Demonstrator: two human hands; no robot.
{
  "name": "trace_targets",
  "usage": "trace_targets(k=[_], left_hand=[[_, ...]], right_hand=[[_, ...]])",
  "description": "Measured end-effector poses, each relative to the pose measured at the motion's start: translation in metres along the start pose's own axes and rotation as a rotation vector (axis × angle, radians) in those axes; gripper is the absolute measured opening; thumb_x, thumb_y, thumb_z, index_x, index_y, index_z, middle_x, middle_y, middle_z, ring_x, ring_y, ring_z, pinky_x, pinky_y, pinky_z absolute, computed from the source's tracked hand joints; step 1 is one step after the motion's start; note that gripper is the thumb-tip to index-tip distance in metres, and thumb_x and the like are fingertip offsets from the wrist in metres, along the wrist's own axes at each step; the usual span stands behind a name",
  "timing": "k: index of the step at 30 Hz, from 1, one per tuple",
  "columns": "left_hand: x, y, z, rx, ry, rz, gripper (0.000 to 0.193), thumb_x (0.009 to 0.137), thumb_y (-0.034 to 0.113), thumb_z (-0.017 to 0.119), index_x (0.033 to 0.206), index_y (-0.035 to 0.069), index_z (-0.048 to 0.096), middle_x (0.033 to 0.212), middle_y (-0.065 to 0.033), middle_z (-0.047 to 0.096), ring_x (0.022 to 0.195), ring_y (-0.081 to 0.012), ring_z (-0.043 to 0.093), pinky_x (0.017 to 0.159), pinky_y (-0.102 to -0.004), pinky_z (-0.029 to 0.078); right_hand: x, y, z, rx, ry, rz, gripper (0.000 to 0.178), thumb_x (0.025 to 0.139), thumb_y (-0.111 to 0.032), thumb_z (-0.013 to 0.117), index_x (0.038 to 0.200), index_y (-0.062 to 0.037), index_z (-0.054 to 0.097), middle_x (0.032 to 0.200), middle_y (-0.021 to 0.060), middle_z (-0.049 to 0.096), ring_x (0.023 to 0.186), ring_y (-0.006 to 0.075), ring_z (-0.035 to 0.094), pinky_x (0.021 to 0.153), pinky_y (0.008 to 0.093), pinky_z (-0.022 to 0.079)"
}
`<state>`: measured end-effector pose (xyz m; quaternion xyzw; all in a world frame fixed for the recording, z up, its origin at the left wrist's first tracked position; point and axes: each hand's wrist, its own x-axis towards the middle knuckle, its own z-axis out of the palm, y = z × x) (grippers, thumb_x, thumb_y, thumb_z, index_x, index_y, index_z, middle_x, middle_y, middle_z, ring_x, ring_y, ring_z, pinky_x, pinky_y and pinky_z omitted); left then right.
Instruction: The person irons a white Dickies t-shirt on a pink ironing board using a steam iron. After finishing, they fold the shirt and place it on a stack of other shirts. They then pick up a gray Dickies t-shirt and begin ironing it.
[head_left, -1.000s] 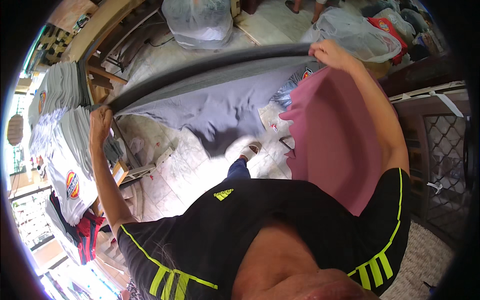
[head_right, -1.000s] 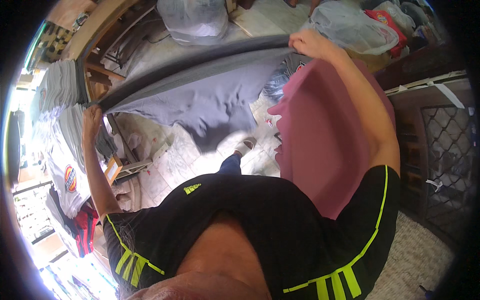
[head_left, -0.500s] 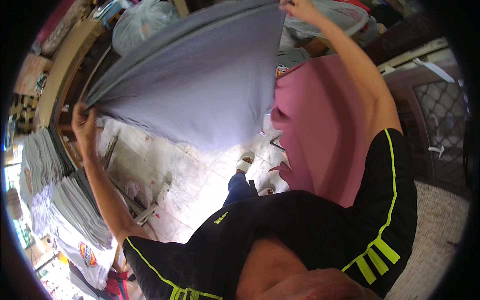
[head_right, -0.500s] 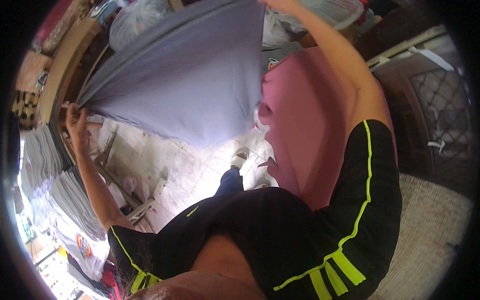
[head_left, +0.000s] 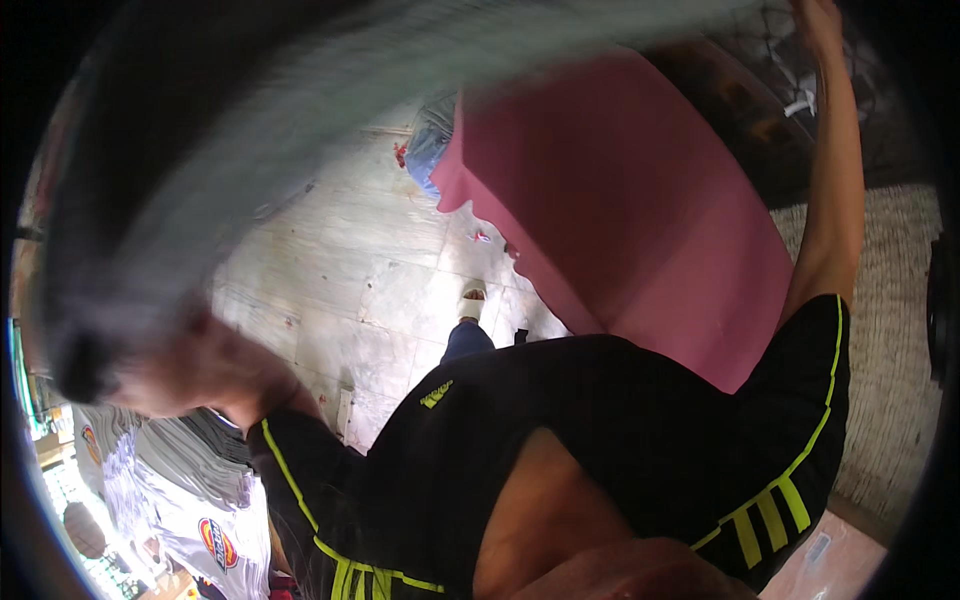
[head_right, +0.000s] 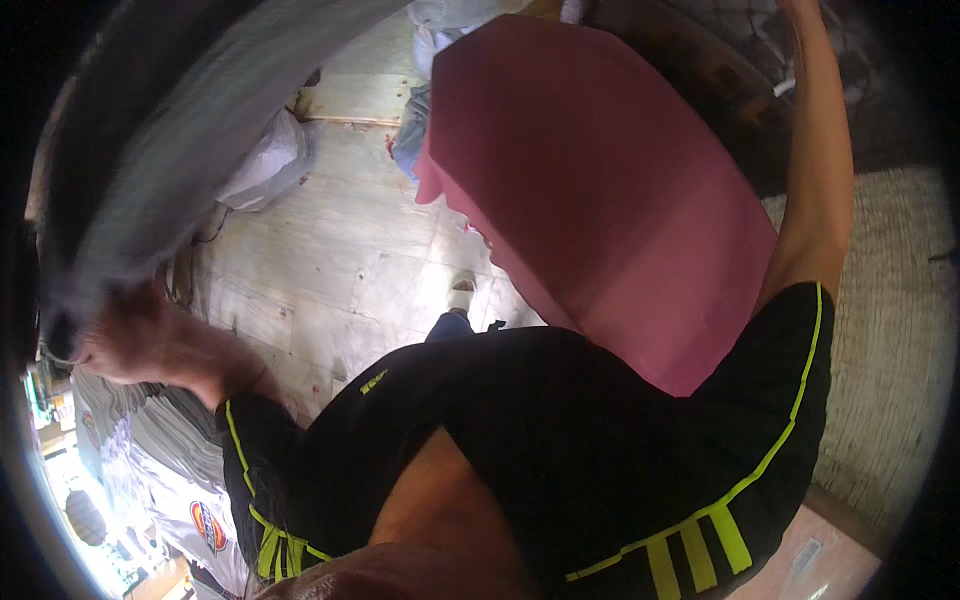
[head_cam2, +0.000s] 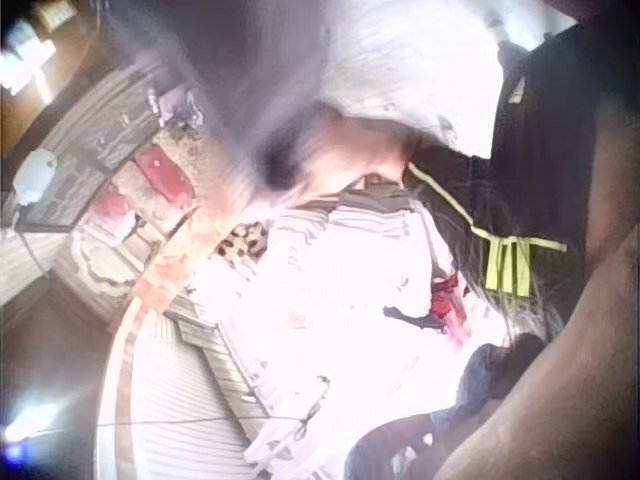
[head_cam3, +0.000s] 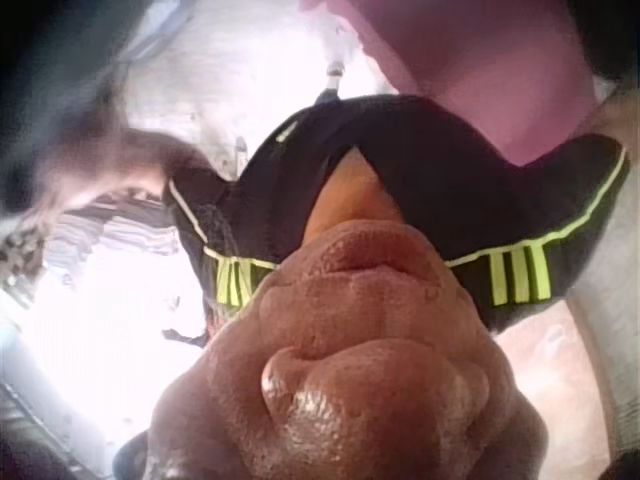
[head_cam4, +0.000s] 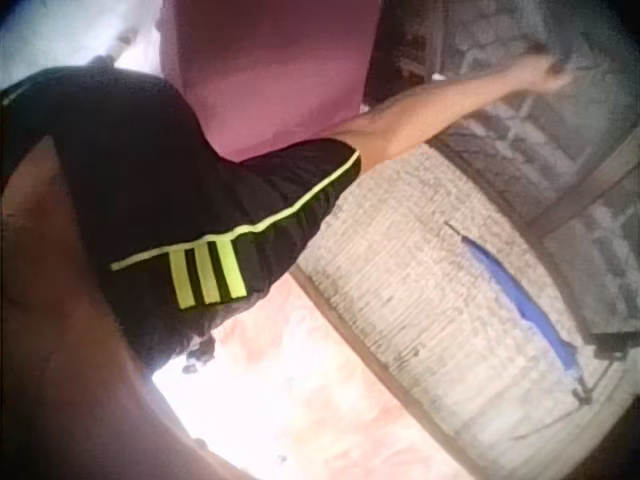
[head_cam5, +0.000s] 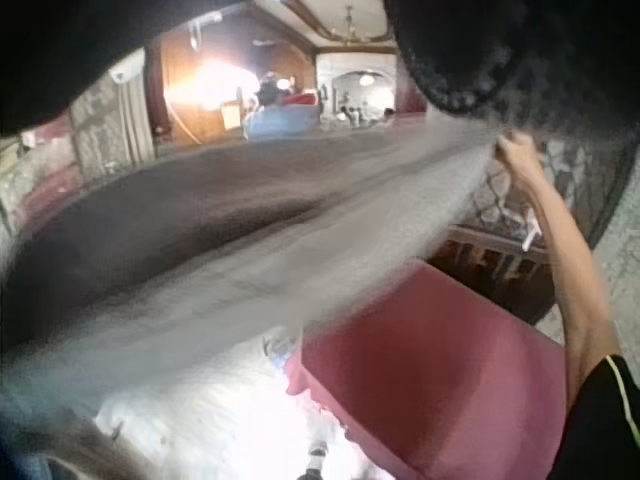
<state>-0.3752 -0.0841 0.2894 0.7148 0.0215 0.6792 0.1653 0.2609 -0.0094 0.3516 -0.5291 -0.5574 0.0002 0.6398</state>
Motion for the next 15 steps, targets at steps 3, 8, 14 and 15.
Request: trace_targets(k=[3, 8, 14, 15], left_hand=[[-0.026, 0.005, 0.156, -0.35, -0.331, -0.009, 0.018, 0.087, 0.005, 0.062, 0.102, -0.003, 0.069, 0.098, -0.0151, 0.068, 0.079, -0.0258, 0.065, 0.066, -0.0344, 0.051], [-0.144, -0.001, 0.31, -0.685, -0.556, -0.125, 0.019, 0.092, 0.011, 0.061, 0.102, -0.004, 0.066, 0.099, -0.0147, 0.068, 0.077, -0.0268, 0.065, 0.066, -0.0378, 0.051], [-0.308, -0.01, 0.365, -0.272, -0.871, -0.258, 0.041, 0.069, 0.014, 0.073, 0.108, 0.007, 0.066, 0.104, -0.0073, 0.062, 0.098, -0.0259, 0.058, 0.084, -0.0388, 0.044], [-0.311, -0.006, 0.365, -0.205, -0.926, -0.295, 0.048, 0.068, 0.018, 0.076, 0.113, 0.007, 0.065, 0.111, -0.0078, 0.061, 0.103, -0.0266, 0.056, 0.086, -0.0398, 0.043]], right_hand=[[-0.033, 0.105, -0.146, 0.1, 0.105, 0.219, 0.031, 0.097, -0.021, 0.058, 0.122, -0.0035, 0.063, 0.107, 0.0104, 0.067, 0.092, 0.019, 0.064, 0.08, 0.0333, 0.053], [-0.171, 0.189, -0.2, 0.148, 0.17, 0.758, 0.051, 0.105, -0.041, 0.042, 0.136, -0.0015, 0.052, 0.132, 0.0134, 0.059, 0.119, 0.0296, 0.058, 0.105, 0.0463, 0.044], [-0.264, 0.247, -0.169, 0.545, 0.387, 1.116, 0.066, 0.1, -0.05, 0.051, 0.142, 0.0009, 0.043, 0.141, 0.0201, 0.051, 0.129, 0.0336, 0.05, 0.109, 0.0466, 0.04], [-0.263, 0.25, -0.173, 0.623, 0.25, 1.077, 0.063, 0.096, -0.045, 0.062, 0.138, -0.0006, 0.048, 0.134, 0.0167, 0.058, 0.12, 0.0301, 0.057, 0.104, 0.0422, 0.046]])
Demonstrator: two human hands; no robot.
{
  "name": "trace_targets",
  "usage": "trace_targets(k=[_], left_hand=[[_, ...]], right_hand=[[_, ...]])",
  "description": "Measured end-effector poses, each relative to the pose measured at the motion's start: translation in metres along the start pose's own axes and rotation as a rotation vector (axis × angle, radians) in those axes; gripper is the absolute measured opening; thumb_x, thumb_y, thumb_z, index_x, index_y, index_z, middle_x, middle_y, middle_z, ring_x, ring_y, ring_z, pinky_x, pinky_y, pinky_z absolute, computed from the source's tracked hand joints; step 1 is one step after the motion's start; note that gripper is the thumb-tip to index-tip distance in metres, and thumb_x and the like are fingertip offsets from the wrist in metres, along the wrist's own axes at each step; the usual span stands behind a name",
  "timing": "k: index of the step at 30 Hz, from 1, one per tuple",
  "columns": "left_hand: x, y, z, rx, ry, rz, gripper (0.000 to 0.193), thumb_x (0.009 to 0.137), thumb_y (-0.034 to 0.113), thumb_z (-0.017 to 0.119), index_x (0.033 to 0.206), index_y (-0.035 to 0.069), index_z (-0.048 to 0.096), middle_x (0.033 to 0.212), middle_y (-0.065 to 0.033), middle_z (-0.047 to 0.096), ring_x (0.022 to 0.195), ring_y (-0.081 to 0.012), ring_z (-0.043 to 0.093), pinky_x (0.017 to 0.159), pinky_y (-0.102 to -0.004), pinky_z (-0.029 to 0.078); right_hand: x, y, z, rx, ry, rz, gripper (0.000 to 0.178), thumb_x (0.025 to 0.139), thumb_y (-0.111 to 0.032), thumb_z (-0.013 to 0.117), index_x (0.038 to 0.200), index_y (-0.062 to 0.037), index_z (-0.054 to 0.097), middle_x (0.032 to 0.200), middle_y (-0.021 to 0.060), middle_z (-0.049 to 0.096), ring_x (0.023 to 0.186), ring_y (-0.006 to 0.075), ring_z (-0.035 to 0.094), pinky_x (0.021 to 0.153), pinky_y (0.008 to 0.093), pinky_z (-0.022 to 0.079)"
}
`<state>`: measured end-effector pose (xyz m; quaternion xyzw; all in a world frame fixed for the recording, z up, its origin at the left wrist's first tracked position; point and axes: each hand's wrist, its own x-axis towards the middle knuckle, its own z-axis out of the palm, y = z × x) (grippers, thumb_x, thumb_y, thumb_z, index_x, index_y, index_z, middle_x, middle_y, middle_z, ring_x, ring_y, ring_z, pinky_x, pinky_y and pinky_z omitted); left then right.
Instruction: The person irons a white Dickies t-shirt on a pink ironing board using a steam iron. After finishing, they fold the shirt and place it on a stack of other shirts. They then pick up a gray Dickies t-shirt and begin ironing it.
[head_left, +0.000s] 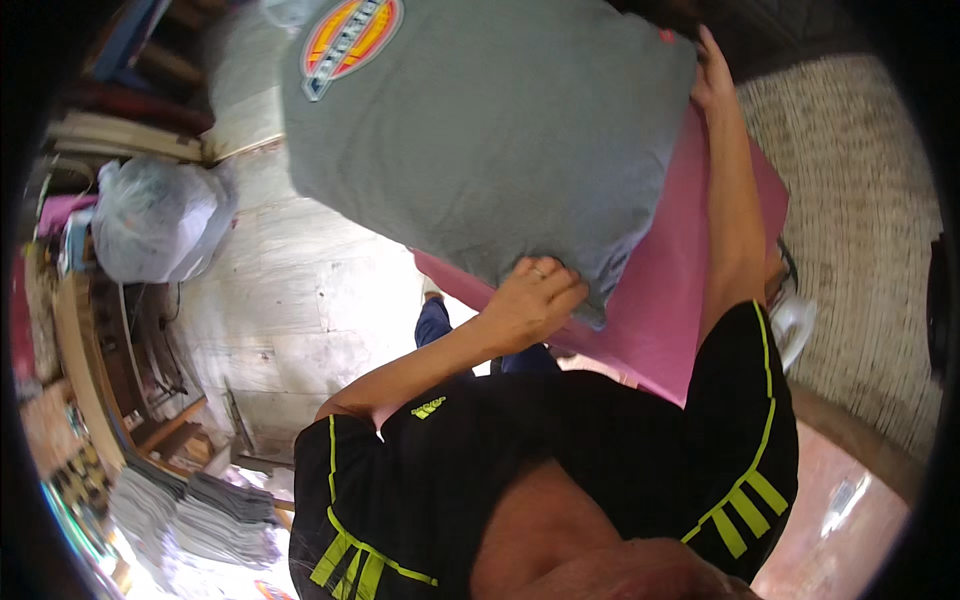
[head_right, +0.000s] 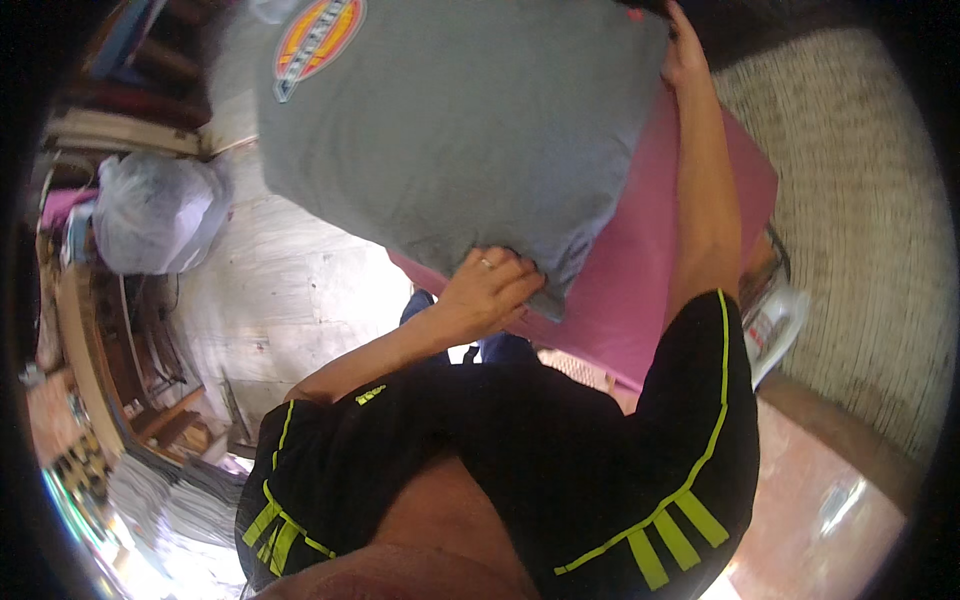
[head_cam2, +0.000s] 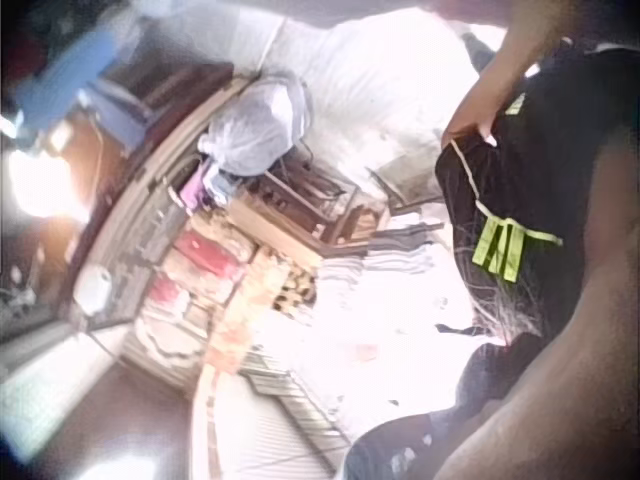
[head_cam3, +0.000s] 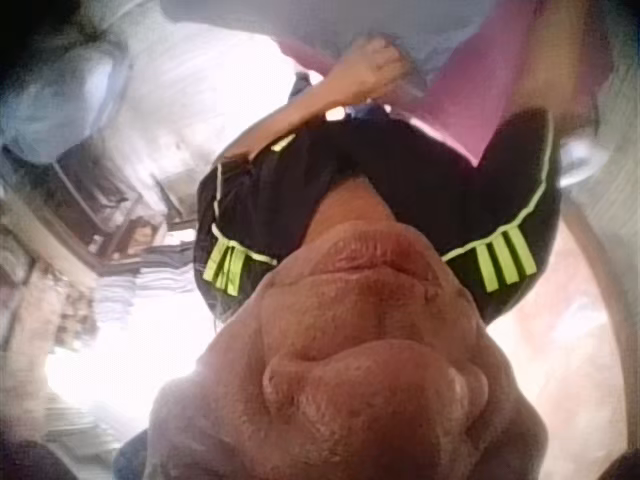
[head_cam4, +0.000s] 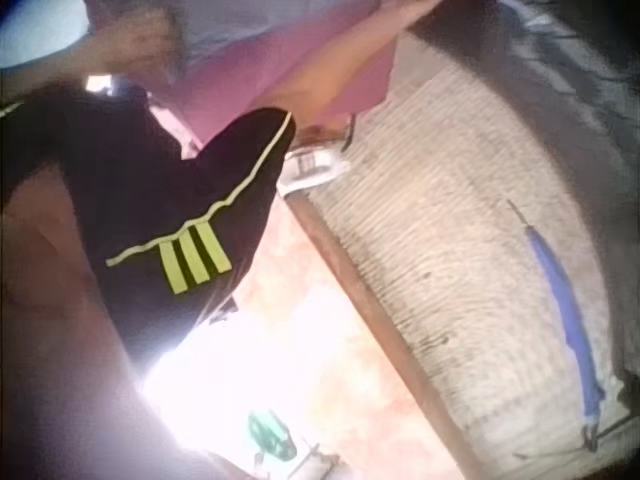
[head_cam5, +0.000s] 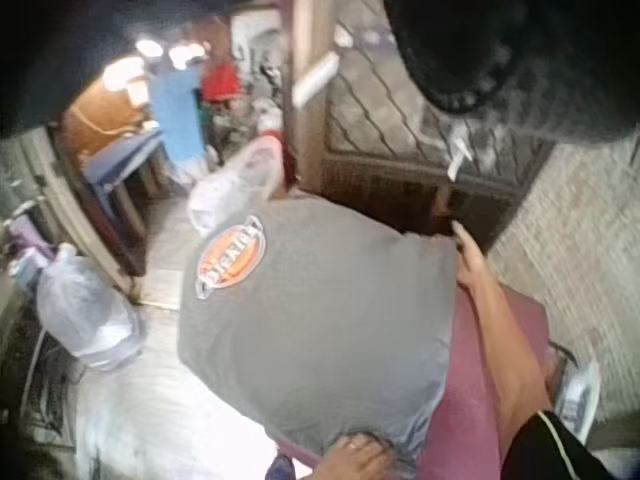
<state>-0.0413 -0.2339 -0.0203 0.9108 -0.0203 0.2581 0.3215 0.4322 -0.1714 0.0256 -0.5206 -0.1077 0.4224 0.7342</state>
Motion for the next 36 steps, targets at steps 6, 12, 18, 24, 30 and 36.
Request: trace_targets(k=[6, 12, 18, 24, 30, 36], left_hand=[[0.013, 0.007, -0.005, 0.195, -0.174, -0.102, 0.061, 0.068, 0.024, 0.078, 0.127, 0.017, 0.062, 0.137, -0.0057, 0.047, 0.122, -0.0276, 0.043, 0.096, -0.0457, 0.035], [0.044, 0.02, -0.01, -0.111, -0.245, 0.08, 0.059, 0.07, 0.017, 0.079, 0.127, 0.027, 0.064, 0.147, -0.0042, 0.046, 0.141, -0.0338, 0.034, 0.111, -0.0557, 0.032], [0.082, 0.054, 0.059, -0.219, -0.321, 0.205, 0.06, 0.072, 0.024, 0.083, 0.128, 0.03, 0.063, 0.149, -0.0063, 0.045, 0.143, -0.0365, 0.031, 0.114, -0.0583, 0.024], [0.089, 0.082, 0.119, -0.311, -0.348, 0.205, 0.058, 0.075, 0.03, 0.082, 0.13, 0.03, 0.063, 0.149, -0.0083, 0.044, 0.141, -0.0394, 0.031, 0.113, -0.0616, 0.021], [0.096, 0.095, 0.139, -0.132, -0.424, 0.225, 0.054, 0.082, 0.033, 0.076, 0.133, 0.025, 0.06, 0.147, -0.0113, 0.045, 0.14, -0.0389, 0.033, 0.112, -0.0616, 0.021], [0.073, 0.084, 0.116, -0.887, -0.508, 0.302, 0.042, 0.091, 0.031, 0.066, 0.131, 0.015, 0.061, 0.133, -0.0102, 0.058, 0.131, -0.03, 0.048, 0.108, -0.051, 0.035]], right_hand=[[0.006, 0.005, 0.017, -0.802, 0.347, -0.566, 0.024, 0.076, -0.011, 0.078, 0.095, 0.0001, 0.069, 0.091, 0.0109, 0.071, 0.086, 0.0218, 0.067, 0.076, 0.0369, 0.055], [-0.014, -0.079, -0.002, -1.15, 0.635, -0.648, 0.046, 0.08, -0.012, 0.073, 0.123, -0.0015, 0.061, 0.117, 0.0219, 0.067, 0.11, 0.0355, 0.064, 0.092, 0.0417, 0.051], [-0.03, -0.107, -0.119, -1.63, 0.713, -0.887, 0.044, 0.08, -0.014, 0.072, 0.121, -0.0038, 0.061, 0.113, 0.0236, 0.067, 0.11, 0.0382, 0.064, 0.092, 0.0441, 0.051], [-0.062, -0.093, -0.217, -1.548, 0.799, -0.685, 0.041, 0.084, -0.018, 0.066, 0.123, -0.0061, 0.059, 0.114, 0.0251, 0.066, 0.111, 0.0386, 0.062, 0.096, 0.0459, 0.049], [-0.107, -0.032, -0.164, -1.605, 0.882, -0.646, 0.039, 0.089, -0.02, 0.059, 0.126, -0.0061, 0.057, 0.118, 0.0255, 0.064, 0.114, 0.0415, 0.06, 0.097, 0.0465, 0.048], [-0.243, 0.069, -0.084, -1.641, 0.454, -0.864, 0.045, 0.098, -0.024, 0.052, 0.137, -0.0033, 0.049, 0.14, 0.0216, 0.051, 0.128, 0.0403, 0.049, 0.108, 0.0467, 0.039]])
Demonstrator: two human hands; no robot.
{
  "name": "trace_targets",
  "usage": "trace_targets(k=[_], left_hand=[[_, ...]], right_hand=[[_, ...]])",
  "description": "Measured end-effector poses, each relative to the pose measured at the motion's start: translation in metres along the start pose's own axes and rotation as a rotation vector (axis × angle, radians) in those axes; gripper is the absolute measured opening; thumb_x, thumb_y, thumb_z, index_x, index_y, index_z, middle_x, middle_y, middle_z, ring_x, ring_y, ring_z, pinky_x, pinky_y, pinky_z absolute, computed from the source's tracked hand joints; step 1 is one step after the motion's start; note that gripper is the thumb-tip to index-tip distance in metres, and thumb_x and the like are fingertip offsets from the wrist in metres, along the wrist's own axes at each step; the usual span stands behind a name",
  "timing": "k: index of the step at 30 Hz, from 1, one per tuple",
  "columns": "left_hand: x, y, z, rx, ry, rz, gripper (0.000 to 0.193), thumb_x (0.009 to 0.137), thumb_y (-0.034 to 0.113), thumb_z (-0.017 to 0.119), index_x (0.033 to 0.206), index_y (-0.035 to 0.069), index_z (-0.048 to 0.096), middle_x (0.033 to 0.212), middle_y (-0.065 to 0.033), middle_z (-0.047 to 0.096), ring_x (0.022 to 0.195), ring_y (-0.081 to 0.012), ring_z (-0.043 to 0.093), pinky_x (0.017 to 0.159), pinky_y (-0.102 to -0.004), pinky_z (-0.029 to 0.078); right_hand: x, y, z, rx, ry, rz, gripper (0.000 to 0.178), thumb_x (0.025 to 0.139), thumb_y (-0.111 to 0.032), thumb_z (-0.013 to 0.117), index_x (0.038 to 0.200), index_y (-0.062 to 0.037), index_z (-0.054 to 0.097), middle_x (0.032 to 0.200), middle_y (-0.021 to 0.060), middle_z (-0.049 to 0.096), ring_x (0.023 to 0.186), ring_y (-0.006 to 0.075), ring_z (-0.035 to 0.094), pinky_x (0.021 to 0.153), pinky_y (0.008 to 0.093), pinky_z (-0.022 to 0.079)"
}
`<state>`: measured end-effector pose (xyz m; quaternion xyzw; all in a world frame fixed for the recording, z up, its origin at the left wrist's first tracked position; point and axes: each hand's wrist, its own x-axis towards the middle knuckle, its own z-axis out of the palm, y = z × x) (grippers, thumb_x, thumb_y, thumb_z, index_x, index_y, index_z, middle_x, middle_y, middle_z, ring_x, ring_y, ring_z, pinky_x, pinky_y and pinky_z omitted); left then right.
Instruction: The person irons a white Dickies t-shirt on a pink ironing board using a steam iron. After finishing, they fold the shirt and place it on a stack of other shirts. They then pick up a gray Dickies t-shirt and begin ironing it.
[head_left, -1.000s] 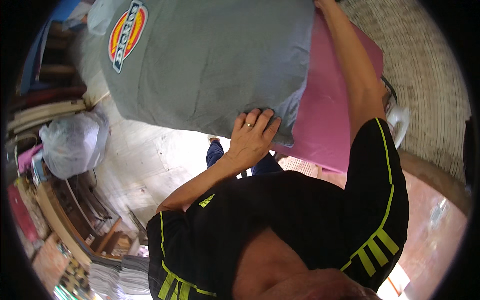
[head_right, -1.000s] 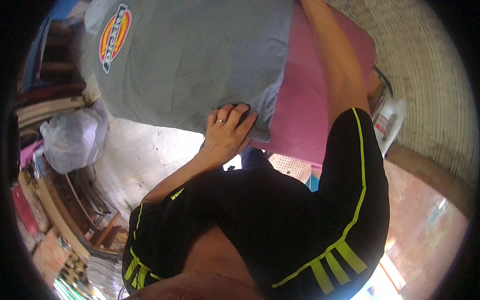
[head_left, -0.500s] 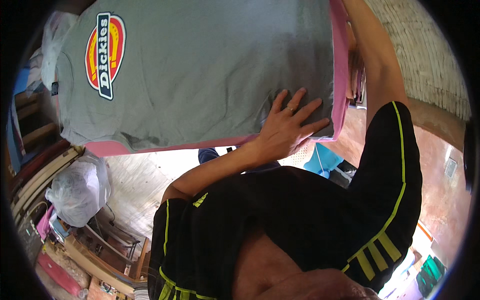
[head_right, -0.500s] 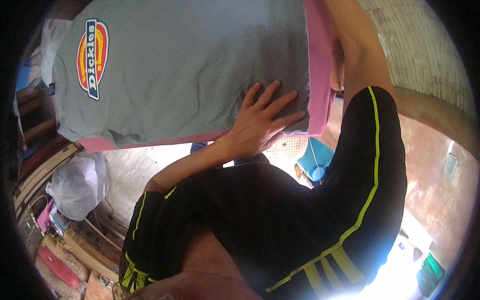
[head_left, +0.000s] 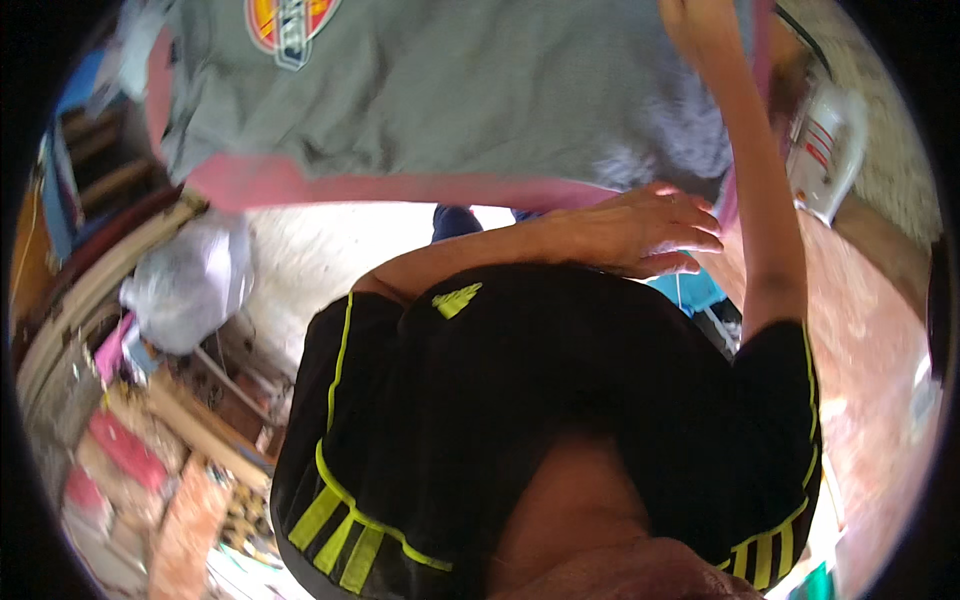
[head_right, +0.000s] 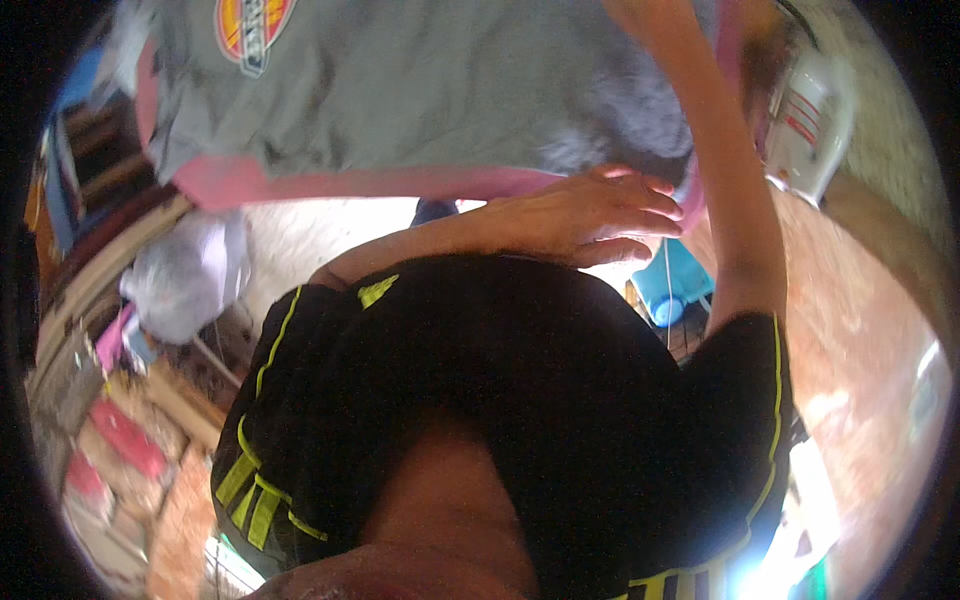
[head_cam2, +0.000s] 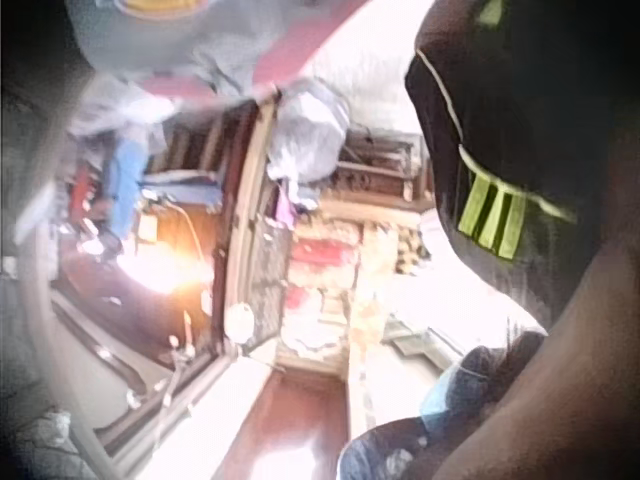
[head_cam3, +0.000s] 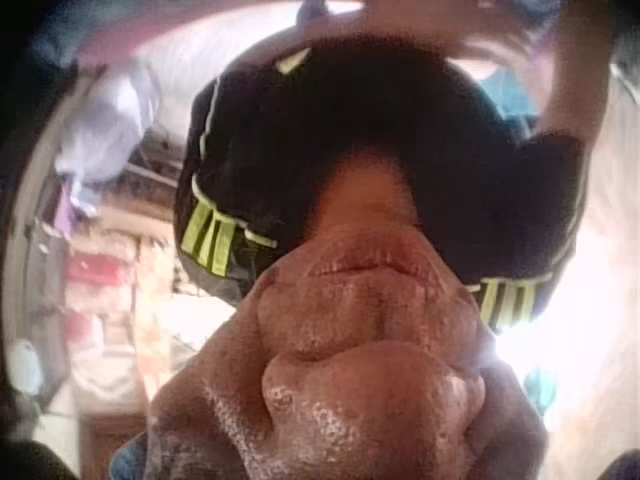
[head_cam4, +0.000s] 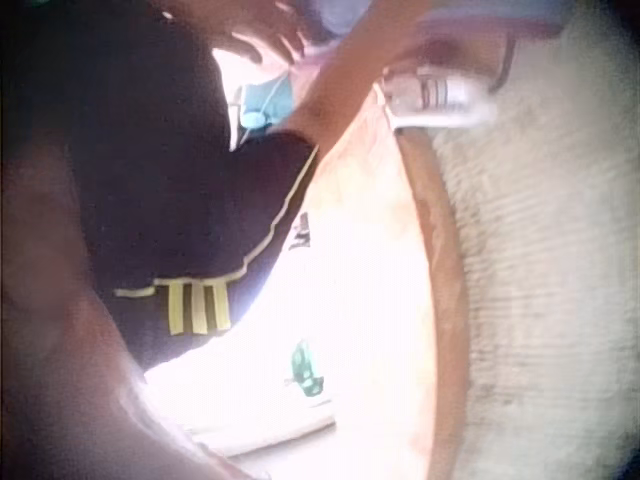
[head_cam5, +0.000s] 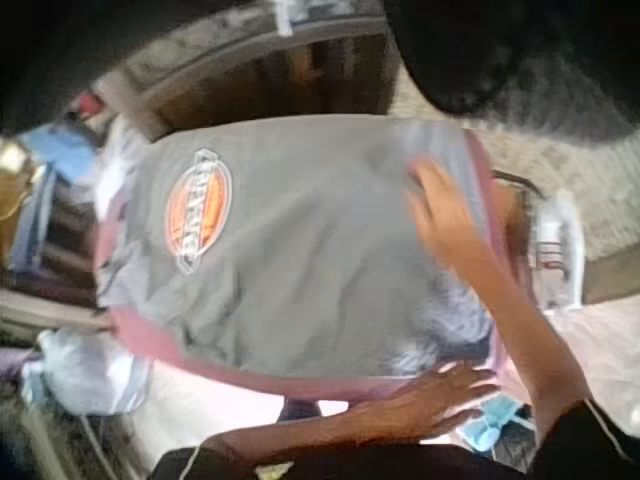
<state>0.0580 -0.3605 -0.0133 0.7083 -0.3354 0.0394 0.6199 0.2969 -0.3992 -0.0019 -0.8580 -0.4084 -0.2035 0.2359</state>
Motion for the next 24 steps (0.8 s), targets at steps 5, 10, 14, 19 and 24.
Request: trace_targets(k=[5, 10, 14, 19, 24], left_hand=[[-0.096, 0.05, -0.105, 0.843, 0.382, -0.256, 0.02, 0.081, 0.019, 0.074, 0.101, 0.015, 0.072, 0.104, -0.005, 0.067, 0.102, -0.0285, 0.06, 0.089, -0.0436, 0.042], [-0.194, 0.096, -0.161, 1.173, 0.845, -0.802, 0.034, 0.084, 0.029, 0.076, 0.095, 0.002, 0.058, 0.086, -0.0119, 0.061, 0.086, -0.0322, 0.056, 0.075, -0.0446, 0.039], [-0.218, 0.09, -0.163, 1.07, 0.983, -0.932, 0.039, 0.077, 0.038, 0.081, 0.081, 0.004, 0.062, 0.075, -0.0103, 0.058, 0.079, -0.0299, 0.055, 0.068, -0.047, 0.039], [-0.219, 0.073, -0.156, 0.984, 1.164, -0.748, 0.028, 0.075, 0.034, 0.082, 0.08, 0.01, 0.068, 0.084, -0.0029, 0.06, 0.086, -0.0268, 0.054, 0.077, -0.0446, 0.033], [-0.237, 0.094, -0.169, 1.193, 0.908, -0.896, 0.034, 0.079, 0.04, 0.078, 0.068, 0.009, 0.069, 0.087, -0.003, 0.062, 0.087, -0.0271, 0.055, 0.077, -0.0451, 0.033]], right_hand=[[-0.066, -0.043, -0.023, -0.255, -0.2, 0.075, 0.051, 0.099, -0.038, 0.053, 0.144, -0.0153, 0.046, 0.15, 0.0079, 0.043, 0.139, 0.0313, 0.038, 0.113, 0.0478, 0.031], [-0.072, -0.031, -0.024, -0.299, -0.162, 0.149, 0.053, 0.098, -0.042, 0.052, 0.145, -0.0163, 0.046, 0.152, 0.0083, 0.041, 0.141, 0.0301, 0.036, 0.112, 0.0505, 0.032], [-0.065, -0.032, -0.025, -0.282, -0.183, 0.146, 0.053, 0.1, -0.041, 0.049, 0.146, -0.0152, 0.044, 0.153, 0.0087, 0.039, 0.142, 0.0305, 0.034, 0.112, 0.0502, 0.031], [-0.065, -0.031, -0.029, -0.288, -0.214, 0.115, 0.054, 0.101, -0.039, 0.047, 0.147, -0.0119, 0.041, 0.154, 0.01, 0.037, 0.142, 0.0326, 0.033, 0.113, 0.0502, 0.03], [-0.065, -0.036, -0.03, -0.33, -0.29, 0.165, 0.055, 0.101, -0.038, 0.046, 0.149, -0.0119, 0.038, 0.157, 0.0094, 0.033, 0.144, 0.0325, 0.029, 0.115, 0.0502, 0.028]])
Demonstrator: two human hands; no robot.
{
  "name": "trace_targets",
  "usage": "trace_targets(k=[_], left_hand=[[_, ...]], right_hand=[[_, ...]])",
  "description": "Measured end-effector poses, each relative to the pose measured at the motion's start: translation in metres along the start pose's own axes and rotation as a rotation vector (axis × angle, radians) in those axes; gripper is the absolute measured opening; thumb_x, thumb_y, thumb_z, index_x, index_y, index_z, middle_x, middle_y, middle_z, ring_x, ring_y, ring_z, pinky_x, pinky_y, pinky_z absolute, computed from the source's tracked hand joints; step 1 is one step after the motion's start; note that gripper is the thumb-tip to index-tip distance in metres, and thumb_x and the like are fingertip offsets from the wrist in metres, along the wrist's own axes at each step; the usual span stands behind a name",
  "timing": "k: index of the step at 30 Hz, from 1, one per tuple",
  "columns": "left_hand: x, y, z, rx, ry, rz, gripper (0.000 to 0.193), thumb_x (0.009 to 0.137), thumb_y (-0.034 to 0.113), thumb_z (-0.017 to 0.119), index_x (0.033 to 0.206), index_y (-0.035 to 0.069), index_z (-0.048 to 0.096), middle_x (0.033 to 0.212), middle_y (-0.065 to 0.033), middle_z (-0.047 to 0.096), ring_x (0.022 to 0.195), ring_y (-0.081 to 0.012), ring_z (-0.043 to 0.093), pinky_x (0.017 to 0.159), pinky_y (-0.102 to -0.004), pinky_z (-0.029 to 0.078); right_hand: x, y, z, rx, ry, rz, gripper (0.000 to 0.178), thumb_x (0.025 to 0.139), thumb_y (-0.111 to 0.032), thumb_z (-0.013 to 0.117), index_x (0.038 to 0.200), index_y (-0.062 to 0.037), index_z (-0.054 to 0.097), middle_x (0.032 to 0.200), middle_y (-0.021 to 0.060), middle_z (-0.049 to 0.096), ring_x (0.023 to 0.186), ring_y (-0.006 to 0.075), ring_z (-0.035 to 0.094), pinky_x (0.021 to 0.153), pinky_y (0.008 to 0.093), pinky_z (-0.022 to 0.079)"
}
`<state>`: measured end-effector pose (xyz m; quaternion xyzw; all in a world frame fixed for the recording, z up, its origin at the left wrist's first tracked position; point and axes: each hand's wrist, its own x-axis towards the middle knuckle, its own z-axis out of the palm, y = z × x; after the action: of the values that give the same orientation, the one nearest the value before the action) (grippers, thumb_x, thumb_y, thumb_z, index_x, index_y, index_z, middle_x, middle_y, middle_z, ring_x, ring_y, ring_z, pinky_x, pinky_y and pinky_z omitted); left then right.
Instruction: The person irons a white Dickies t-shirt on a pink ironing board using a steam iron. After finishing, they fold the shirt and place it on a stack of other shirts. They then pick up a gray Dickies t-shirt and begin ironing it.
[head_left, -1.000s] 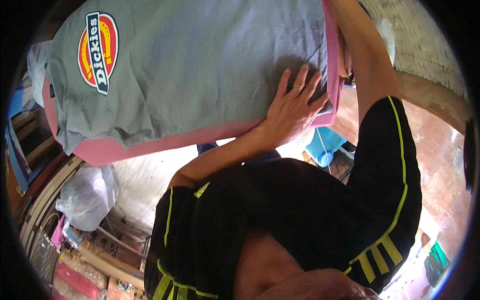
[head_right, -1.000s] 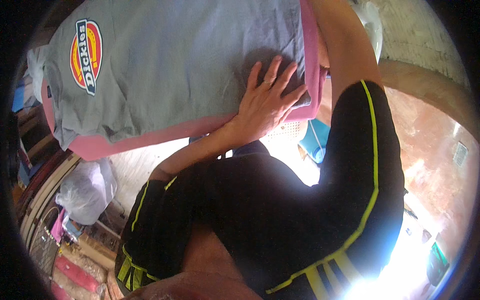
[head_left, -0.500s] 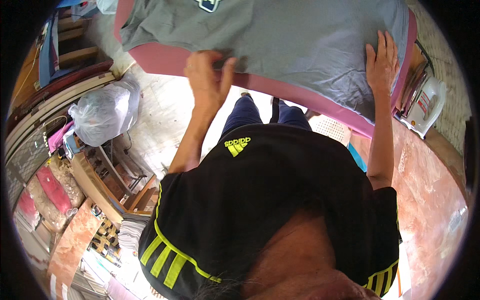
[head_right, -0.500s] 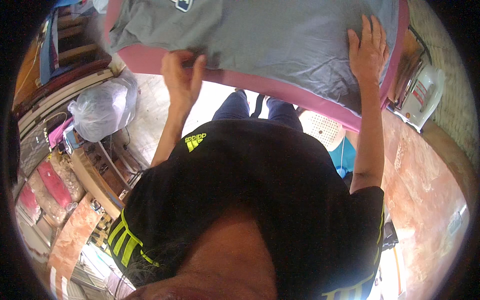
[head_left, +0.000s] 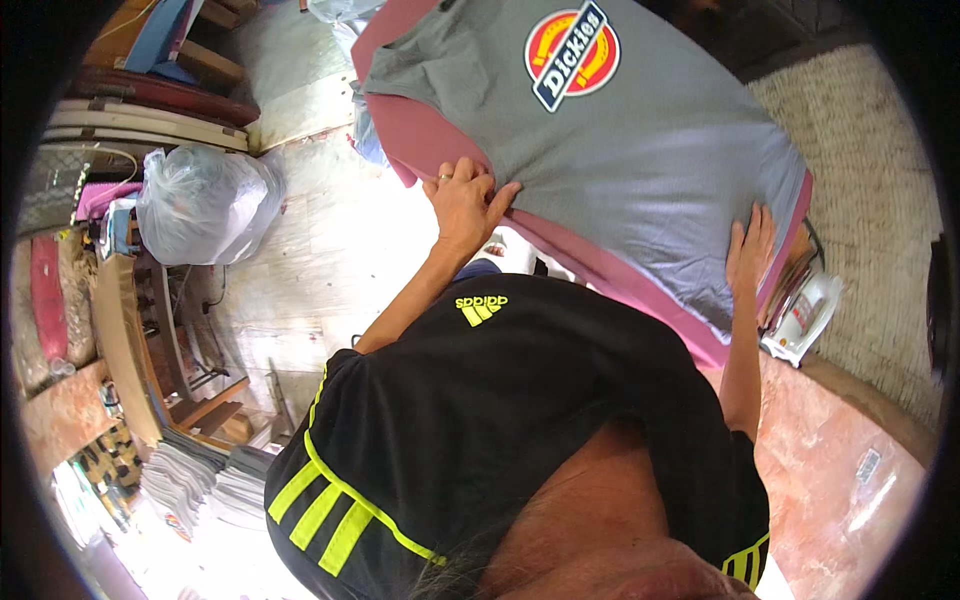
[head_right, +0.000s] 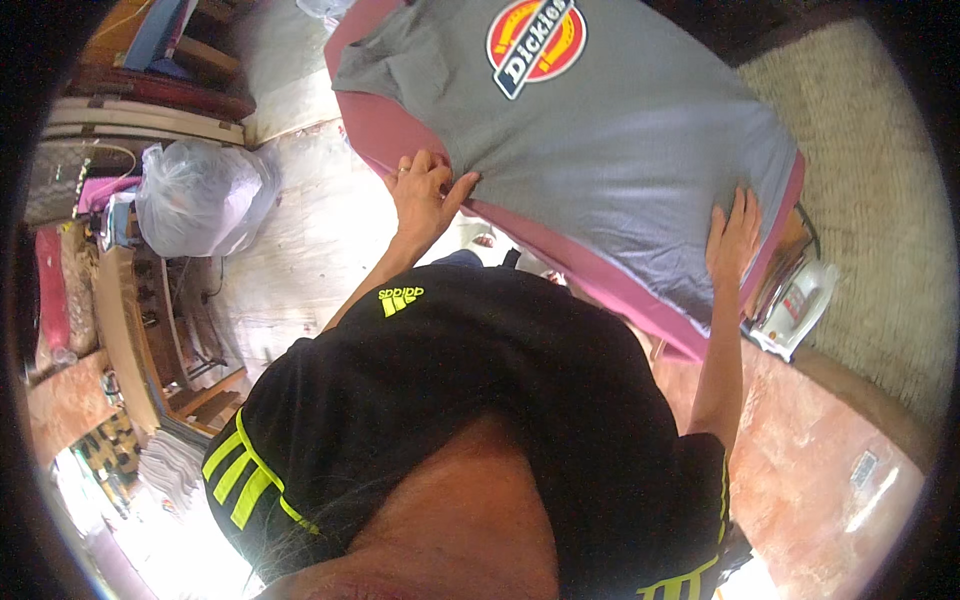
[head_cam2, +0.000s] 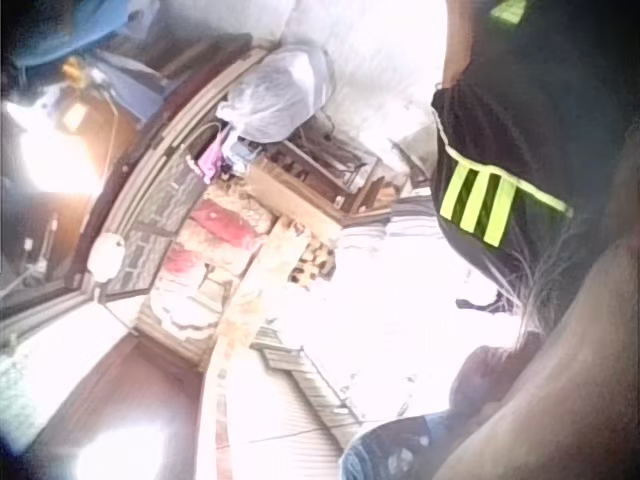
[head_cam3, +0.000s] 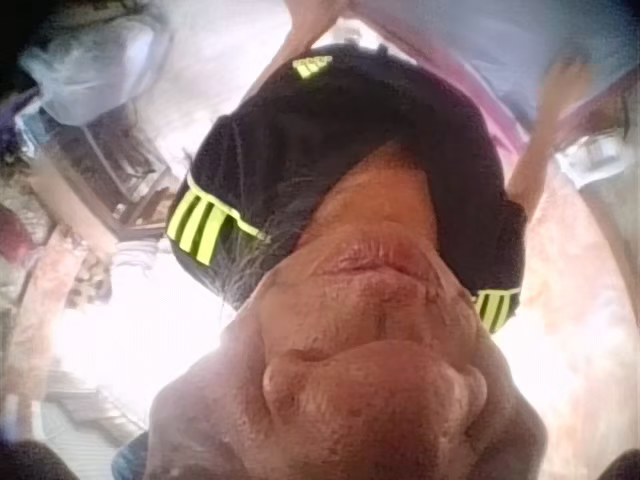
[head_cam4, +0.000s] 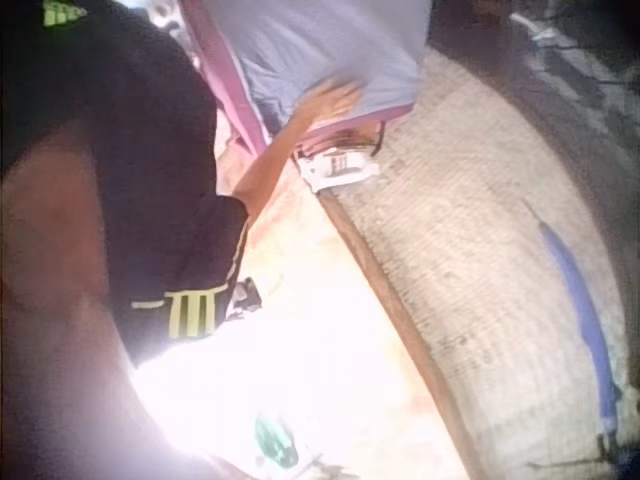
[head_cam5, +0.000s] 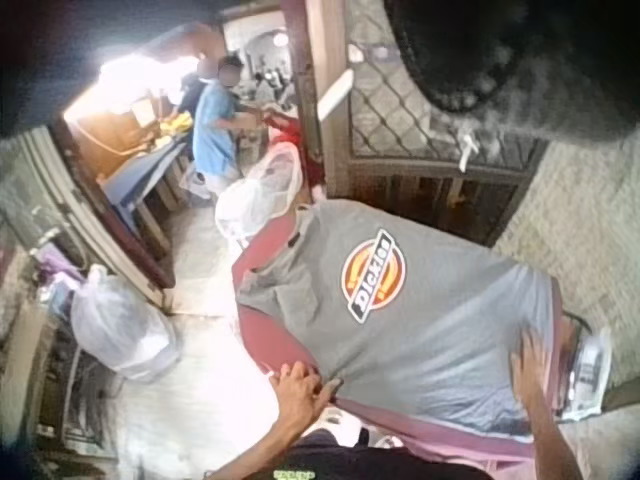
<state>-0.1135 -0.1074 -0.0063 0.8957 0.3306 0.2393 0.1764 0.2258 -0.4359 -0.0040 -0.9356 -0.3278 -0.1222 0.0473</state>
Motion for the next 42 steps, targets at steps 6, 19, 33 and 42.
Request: trace_targets(k=[6, 19, 33, 42], left_hand=[[0.057, -0.069, -0.036, -0.091, 0.021, -0.029, 0.034, 0.083, 0.034, 0.074, 0.064, 0.006, 0.067, 0.071, -0.0091, 0.061, 0.076, -0.0328, 0.059, 0.067, -0.0491, 0.04], [0.199, -0.191, -0.036, -0.045, 0.118, -0.196, 0.046, 0.089, 0.051, 0.066, 0.094, 0.005, 0.066, 0.078, -0.0202, 0.068, 0.081, -0.0414, 0.066, 0.072, -0.0486, 0.049], [0.341, -0.161, 0.016, 0.086, 0.167, -0.037, 0.075, 0.084, 0.07, 0.058, 0.12, 0.004, 0.061, 0.118, -0.022, 0.063, 0.113, -0.0414, 0.059, 0.092, -0.0526, 0.046], [0.465, -0.186, 0.099, 0.276, 0.099, -0.048, 0.044, 0.089, 0.048, 0.059, 0.1, 0.007, 0.072, 0.105, -0.0206, 0.071, 0.101, -0.04, 0.067, 0.088, -0.0517, 0.051]], right_hand=[[-0.004, -0.005, -0.008, -0.019, -0.035, 0.041, 0.056, 0.101, -0.037, 0.046, 0.15, -0.0125, 0.037, 0.159, 0.0084, 0.029, 0.146, 0.0319, 0.026, 0.116, 0.0515, 0.026], [-0.002, -0.001, -0.005, -0.011, -0.028, 0.002, 0.057, 0.101, -0.037, 0.046, 0.15, -0.0116, 0.036, 0.159, 0.0089, 0.03, 0.146, 0.0321, 0.027, 0.116, 0.0498, 0.026], [0.0, -0.007, -0.009, 0.009, -0.096, 0.1, 0.06, 0.098, -0.029, 0.05, 0.153, -0.0133, 0.032, 0.16, 0.0084, 0.026, 0.148, 0.0333, 0.023, 0.12, 0.0486, 0.02], [0.003, -0.012, -0.013, 0.017, -0.103, 0.079, 0.061, 0.097, -0.029, 0.051, 0.152, -0.0136, 0.032, 0.16, 0.0073, 0.028, 0.147, 0.0302, 0.025, 0.119, 0.0458, 0.022]])
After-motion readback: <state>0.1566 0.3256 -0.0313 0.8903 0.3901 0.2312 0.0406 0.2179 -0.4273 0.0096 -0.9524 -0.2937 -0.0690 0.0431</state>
